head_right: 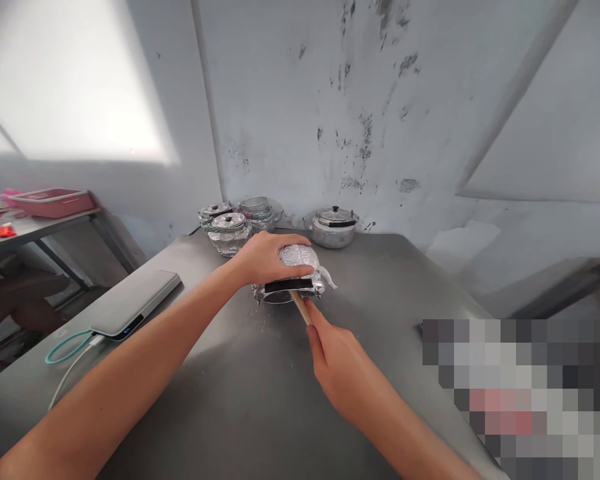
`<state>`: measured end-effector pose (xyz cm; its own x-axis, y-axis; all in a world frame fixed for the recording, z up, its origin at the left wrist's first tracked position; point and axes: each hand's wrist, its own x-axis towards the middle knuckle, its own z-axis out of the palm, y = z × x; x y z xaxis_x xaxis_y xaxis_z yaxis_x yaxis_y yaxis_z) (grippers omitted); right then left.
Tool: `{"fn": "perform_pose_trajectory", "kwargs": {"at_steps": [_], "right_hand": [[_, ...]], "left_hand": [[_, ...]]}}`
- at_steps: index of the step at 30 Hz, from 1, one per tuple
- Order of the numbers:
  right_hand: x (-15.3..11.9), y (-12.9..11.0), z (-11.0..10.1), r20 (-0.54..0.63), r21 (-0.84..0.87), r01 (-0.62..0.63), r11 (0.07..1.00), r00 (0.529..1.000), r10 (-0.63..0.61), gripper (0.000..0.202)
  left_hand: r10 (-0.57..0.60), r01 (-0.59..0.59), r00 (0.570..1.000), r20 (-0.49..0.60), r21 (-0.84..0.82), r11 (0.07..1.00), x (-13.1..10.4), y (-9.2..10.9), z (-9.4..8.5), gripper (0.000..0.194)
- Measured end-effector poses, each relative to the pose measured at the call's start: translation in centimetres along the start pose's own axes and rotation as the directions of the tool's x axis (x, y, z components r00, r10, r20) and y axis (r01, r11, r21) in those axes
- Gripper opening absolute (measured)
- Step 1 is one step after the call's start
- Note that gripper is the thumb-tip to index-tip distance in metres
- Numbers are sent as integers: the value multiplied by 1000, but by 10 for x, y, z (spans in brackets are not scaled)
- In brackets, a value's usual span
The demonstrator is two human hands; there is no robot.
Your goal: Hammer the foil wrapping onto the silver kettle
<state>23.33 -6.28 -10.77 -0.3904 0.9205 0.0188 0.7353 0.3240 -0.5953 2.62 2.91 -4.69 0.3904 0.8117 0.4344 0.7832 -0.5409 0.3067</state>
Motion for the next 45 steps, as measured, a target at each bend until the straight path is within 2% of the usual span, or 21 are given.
{"fn": "perform_pose_trajectory", "kwargs": {"at_steps": [9,15,19,24,28,32,37,42,45], "right_hand": [[-1,1,2,39,22,-46,999,998,45,53],[0,0,2,23,-49,-59,997,998,61,56],[0,-3,-1,3,-34,-28,999,1000,28,54],[-1,-2,0,1,-48,-39,998,999,39,53],[1,1,2,49,-53,-61,997,997,64,52],[2,-1,0,46,-8,-70,998,996,70,47],[3,-5,-7,82,43,-142,989,987,138,27],[0,-5,-25,256,155,-293,943,934,248,32],[-3,-5,-35,234,131,-248,960,949,213,33]], "left_hand": [[-27,27,1000,10,-16,999,0,-1,-2,57],[-14,14,1000,0,-49,999,-1,-5,-2,52],[-28,28,1000,4,-64,998,0,-7,-2,53],[-49,51,999,21,-100,994,0,-7,-9,51],[-109,114,987,116,-41,993,-2,-4,-18,54],[-116,112,992,52,68,991,-2,-2,-17,51],[-60,60,998,1,103,993,0,-8,-11,53],[-15,14,1000,16,88,996,0,-8,-7,47],[-7,4,1000,27,101,995,0,-1,-5,49]]}}
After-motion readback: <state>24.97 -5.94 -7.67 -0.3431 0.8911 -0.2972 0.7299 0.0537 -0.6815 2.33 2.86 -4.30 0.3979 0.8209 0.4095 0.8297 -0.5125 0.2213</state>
